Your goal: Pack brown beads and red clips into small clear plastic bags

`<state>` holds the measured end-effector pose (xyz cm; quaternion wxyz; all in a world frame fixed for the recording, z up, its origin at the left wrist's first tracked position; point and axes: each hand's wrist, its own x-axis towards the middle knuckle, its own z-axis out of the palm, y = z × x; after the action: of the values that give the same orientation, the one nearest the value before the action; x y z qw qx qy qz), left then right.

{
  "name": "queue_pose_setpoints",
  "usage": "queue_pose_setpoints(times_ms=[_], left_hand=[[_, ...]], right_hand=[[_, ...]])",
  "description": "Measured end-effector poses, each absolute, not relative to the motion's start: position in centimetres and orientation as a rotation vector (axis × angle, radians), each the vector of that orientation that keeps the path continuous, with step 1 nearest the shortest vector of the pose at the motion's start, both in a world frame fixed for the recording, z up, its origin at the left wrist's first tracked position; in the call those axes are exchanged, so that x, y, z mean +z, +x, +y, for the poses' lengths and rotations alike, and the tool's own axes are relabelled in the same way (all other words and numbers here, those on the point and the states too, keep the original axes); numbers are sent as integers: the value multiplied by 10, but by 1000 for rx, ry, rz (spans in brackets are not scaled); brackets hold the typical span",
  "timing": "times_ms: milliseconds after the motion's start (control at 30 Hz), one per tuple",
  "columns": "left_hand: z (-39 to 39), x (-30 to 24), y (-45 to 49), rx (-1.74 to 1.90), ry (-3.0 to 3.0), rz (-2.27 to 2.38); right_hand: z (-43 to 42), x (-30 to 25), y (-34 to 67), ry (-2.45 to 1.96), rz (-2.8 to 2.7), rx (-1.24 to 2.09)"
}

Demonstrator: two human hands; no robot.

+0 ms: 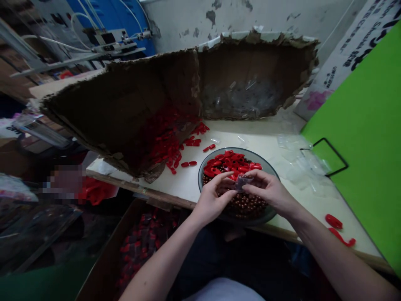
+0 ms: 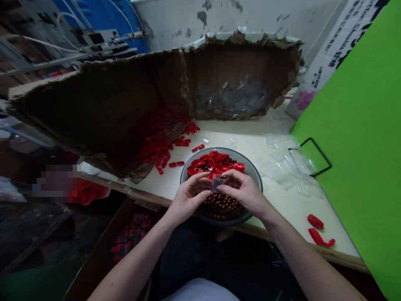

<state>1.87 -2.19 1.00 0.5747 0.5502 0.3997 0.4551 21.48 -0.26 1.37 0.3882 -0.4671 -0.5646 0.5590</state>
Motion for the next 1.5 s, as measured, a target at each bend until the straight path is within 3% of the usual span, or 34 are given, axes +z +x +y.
queue_pose_setpoints(times_ms=[467, 700, 933, 1500], left_hand=[[-4, 22, 22, 937, 1022, 835], [-4, 13, 15, 951, 952, 825], [1, 10, 11, 1084, 890, 758], [-5, 22, 28, 1214, 930, 651]], right_hand=[[8, 50, 232, -1165, -1975, 1281], [12, 44, 239, -1225, -1862, 1334], [13, 28, 245, -1362, -2334, 1073], [25, 10, 239, -1483, -2321, 610]])
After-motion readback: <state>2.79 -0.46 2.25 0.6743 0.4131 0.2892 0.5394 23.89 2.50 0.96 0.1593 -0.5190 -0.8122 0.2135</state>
